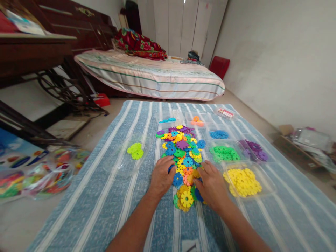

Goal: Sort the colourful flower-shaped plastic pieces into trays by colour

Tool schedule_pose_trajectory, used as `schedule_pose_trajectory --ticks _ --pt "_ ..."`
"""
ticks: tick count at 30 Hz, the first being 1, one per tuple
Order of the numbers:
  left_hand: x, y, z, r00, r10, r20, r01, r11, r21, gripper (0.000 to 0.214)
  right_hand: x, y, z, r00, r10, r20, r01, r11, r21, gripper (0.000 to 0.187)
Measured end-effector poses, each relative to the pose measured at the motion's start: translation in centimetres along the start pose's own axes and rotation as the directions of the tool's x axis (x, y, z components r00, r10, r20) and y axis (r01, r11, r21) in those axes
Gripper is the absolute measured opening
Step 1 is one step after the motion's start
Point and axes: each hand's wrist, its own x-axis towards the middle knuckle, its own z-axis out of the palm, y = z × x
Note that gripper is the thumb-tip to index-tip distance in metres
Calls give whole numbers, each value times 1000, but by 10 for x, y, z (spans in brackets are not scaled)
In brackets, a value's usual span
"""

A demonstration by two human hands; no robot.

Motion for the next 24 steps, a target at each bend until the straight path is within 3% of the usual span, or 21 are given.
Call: schedule_pose_trajectory --ticks 5,11,16,24 --pt "-2 -2 2 1000 -3 -4 3 1000 1 17 6 -2 3 997 19 77 -16 999 -40 11" --pt "0 0 0 1000 -7 10 7 1000 -2 17 0 4 12 992 -104 -66 102 994 -35 19" --pt "-1 0 -3 1000 -8 -4 8 1000 -12 15 6 14 12 981 -135 -140 136 991 -3 22" --pt "-1 -2 -3 1000 -3 -15 2 1000 -26 16 47 31 -6 996 -87 -29 90 988 127 31"
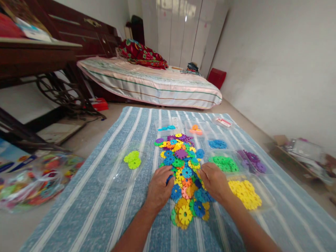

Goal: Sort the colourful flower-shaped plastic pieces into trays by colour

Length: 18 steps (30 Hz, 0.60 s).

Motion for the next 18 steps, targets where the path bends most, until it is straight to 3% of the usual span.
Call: schedule_pose_trajectory --ticks 5,9,11,14,18 --pt "0 0 1 1000 -8 14 8 1000 -2 16 -4 23 -38 996 20 -82 -28 994 -104 32" --pt "0 2 2 1000 -27 13 27 1000 -6 16 -35 48 -79 995 91 -35 -97 917 -387 39" --pt "0 2 3 999 -33 19 33 999 -11 16 -48 51 -88 992 121 -38 -124 873 -471 40" --pt "0 3 2 999 -35 25 35 999 -19 16 -53 33 -79 991 130 -19 -129 934 -332 34" --pt "0 5 1 999 -36 20 37 999 -26 16 -41 -13 -37 999 26 40 -23 998 -62 23"
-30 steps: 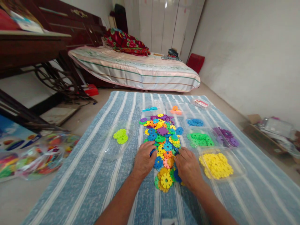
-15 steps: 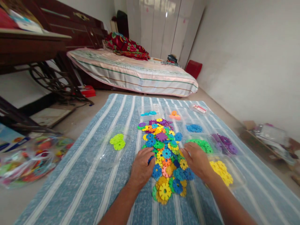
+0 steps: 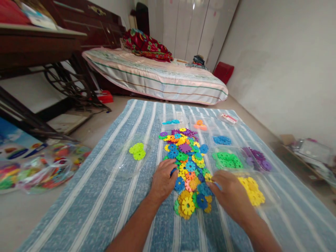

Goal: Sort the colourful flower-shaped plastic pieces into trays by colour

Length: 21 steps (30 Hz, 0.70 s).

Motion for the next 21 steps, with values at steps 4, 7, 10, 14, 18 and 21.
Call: schedule_pose_trajectory --ticks 4,7,10,14,18,21 --pt "-1 0 1 1000 8 -9 -8 1000 1 16 11 -33 37 997 -57 -44 57 998 -6 9" --pt "-1 -1 2 1000 11 -12 -11 1000 10 16 13 -39 57 997 -41 -71 36 997 -73 16" --pt "-1 -1 1 1000 14 -10 -14 1000 3 16 12 -39 72 990 -29 -136 15 995 -101 18" --pt "-2 -2 0 1000 22 -17 -22 1000 -13 16 14 -42 84 981 5 -196 -24 995 -98 17" --pt "-3 -5 2 999 31 -44 -32 999 -2 16 20 -43 85 982 -67 -179 37 986 -163 16" --pt "-3 -6 3 998 39 -48 -38 999 8 15 24 -37 78 972 -172 -163 139 971 -192 20"
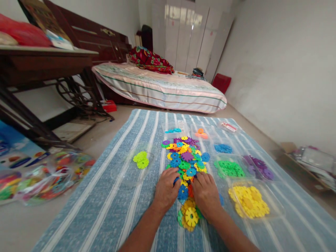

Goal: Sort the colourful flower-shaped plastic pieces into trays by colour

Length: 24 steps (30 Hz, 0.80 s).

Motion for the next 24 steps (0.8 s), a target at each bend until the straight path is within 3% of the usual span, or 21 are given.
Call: schedule_pose_trajectory --ticks 4,7,10,14,16,19,24 --pt "0 0 -1 1000 -11 18 11 1000 8 14 8 19 -9 996 -55 -68 60 995 84 22" --pt "-1 1 -3 999 -20 28 20 1000 12 13 30 42 -15 998 -41 -54 48 992 121 26" --pt "-1 2 -3 999 -25 29 25 1000 7 13 77 76 -22 998 55 -7 -54 997 50 27" --pt "-1 3 -2 999 -28 25 28 1000 4 15 146 118 -33 968 240 -78 -241 970 -8 31" --pt "-1 2 -2 999 -26 20 26 1000 4 15 163 127 -37 951 295 -98 -297 955 -10 35" --pt "-1 2 0 1000 -16 17 16 1000 -4 15 153 121 -38 952 298 -66 -297 955 22 35" --pt "-1 2 0 1000 -16 21 16 1000 -15 15 80 89 -31 983 160 84 -171 975 140 26"
